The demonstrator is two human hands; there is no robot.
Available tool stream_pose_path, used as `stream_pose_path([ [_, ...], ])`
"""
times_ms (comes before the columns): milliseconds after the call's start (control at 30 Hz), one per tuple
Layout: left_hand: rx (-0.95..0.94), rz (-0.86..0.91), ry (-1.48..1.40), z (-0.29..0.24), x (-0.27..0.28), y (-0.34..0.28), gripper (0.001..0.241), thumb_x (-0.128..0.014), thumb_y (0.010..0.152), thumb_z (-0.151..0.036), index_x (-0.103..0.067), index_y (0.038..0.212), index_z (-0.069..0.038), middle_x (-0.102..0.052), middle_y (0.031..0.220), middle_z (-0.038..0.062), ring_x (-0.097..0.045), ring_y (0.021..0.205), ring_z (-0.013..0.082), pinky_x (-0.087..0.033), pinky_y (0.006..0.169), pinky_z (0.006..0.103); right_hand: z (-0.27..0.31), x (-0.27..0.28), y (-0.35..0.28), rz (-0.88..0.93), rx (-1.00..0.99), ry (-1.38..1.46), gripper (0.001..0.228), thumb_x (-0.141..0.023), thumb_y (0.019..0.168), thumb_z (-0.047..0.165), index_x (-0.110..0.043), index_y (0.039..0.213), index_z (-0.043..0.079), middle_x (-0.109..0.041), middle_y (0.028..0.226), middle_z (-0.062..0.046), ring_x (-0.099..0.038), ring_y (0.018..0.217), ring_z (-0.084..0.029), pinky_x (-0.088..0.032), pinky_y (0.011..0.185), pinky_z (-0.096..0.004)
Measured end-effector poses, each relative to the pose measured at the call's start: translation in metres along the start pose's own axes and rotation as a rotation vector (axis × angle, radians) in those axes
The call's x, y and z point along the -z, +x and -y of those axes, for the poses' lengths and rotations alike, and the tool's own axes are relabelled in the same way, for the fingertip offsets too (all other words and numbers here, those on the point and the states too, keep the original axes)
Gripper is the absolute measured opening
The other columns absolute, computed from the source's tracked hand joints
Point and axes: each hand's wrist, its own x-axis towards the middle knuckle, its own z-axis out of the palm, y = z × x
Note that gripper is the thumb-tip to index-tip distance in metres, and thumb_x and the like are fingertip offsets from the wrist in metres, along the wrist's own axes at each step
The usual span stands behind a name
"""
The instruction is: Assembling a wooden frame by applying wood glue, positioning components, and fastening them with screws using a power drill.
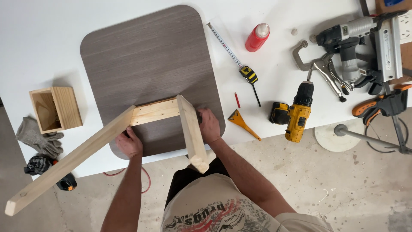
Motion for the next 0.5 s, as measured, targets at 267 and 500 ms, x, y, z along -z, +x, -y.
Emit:
stream_pose_path([
  [267, 0.109, 0.091, -0.157, 0.043, -0.014, -0.021, 0.029, -0.074, 0.095, -0.028, -0.059, 0.094, -0.004, -0.065, 0.079, 0.019, -0.067, 0.077, 0.0460, -0.054, 0.070, 0.0537, 0.076, 0.046, 0.033, 0.001, -0.046, -0.329, 0.033, -0.068, 0.092, 0.044, -0.066, 0.093, 0.011, -0.061, 0.071, -0.010, -0.071, 0.071, -0.033, -0.059, 0.063, -0.041],
  [500, 0.077, 0.247, -0.337, 0.068, 0.005, -0.020, 0.032, -0.078, 0.086, -0.035, -0.064, 0.102, -0.011, -0.072, 0.085, 0.011, -0.073, 0.083, 0.0331, -0.060, 0.072, 0.0412, 0.066, 0.008, 0.013, 0.035, -0.217, -0.301, 0.039, -0.072, 0.100, 0.042, -0.070, 0.086, 0.006, -0.073, 0.077, -0.016, -0.074, 0.078, -0.039, -0.059, 0.065, -0.049],
])
